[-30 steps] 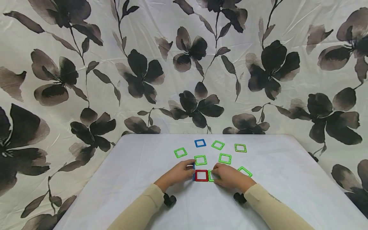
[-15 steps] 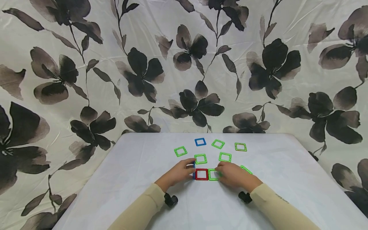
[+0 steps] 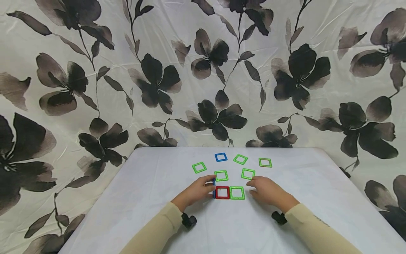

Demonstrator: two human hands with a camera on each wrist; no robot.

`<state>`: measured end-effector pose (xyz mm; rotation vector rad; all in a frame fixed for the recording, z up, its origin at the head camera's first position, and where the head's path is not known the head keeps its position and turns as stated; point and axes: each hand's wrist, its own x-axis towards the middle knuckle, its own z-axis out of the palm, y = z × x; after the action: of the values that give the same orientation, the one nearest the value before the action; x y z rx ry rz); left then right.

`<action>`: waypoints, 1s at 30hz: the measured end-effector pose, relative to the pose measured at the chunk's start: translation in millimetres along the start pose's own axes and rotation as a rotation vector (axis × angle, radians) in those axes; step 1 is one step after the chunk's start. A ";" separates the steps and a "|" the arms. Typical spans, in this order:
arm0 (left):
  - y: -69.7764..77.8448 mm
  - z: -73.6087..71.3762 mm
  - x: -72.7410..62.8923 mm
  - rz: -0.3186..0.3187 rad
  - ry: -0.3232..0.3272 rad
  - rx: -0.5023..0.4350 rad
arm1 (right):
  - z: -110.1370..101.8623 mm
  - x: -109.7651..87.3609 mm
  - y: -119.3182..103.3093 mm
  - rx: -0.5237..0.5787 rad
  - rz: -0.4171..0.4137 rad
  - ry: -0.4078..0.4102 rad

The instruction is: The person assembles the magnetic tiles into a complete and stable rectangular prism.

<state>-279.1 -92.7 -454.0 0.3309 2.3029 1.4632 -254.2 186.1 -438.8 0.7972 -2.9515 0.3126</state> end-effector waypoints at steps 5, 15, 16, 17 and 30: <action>0.5 0.5 -0.4 -0.010 0.008 0.011 | -0.5 -5.0 7.2 -0.011 0.024 0.019; 3.5 1.7 -3.2 -0.013 0.012 0.025 | -1.1 -14.2 19.2 -0.017 0.118 0.006; 3.1 1.8 -3.1 -0.015 0.013 0.023 | -0.6 -15.2 20.0 -0.014 0.121 0.006; 2.6 1.9 -2.9 -0.015 0.013 0.020 | 0.1 -16.0 21.1 -0.013 0.122 0.005; 3.4 3.1 -3.5 -0.018 0.029 0.048 | 5.5 -20.0 30.5 -0.013 0.209 -0.044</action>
<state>-274.6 -90.2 -451.4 0.3040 2.3604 1.4148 -252.4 220.5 -451.9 0.5006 -3.0795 0.2911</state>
